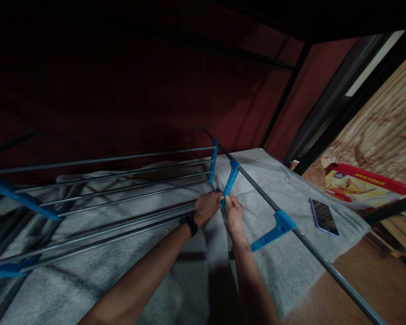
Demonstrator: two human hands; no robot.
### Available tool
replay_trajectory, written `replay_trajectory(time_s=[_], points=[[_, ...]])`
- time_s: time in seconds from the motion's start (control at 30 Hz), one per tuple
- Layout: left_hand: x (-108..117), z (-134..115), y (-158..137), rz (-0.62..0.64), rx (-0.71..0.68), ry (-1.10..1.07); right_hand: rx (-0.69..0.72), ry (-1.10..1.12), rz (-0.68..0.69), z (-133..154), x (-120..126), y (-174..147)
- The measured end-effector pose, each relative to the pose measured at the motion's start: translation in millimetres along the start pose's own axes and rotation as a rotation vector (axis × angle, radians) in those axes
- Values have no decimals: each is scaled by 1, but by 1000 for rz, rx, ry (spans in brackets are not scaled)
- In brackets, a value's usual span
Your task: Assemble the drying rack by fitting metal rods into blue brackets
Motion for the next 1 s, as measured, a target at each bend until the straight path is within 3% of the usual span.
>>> replay_trajectory(time_s=[0.67,1.0], points=[[-1,6,6,-15,25,-34,-37,-20,-17,1,-1,-2],[10,-1,4,-37,-32,-17,-46,46,-8,3,-4,-4]])
Point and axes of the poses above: each hand's wrist, its own y-axis towards the middle knuckle, its own x-axis out of the back of the hand, z = x × y, the point moved 5 cm from there along y, towards the middle knuckle, and after that the axes turned 12 degrees about -y, right-handed, at the moved point
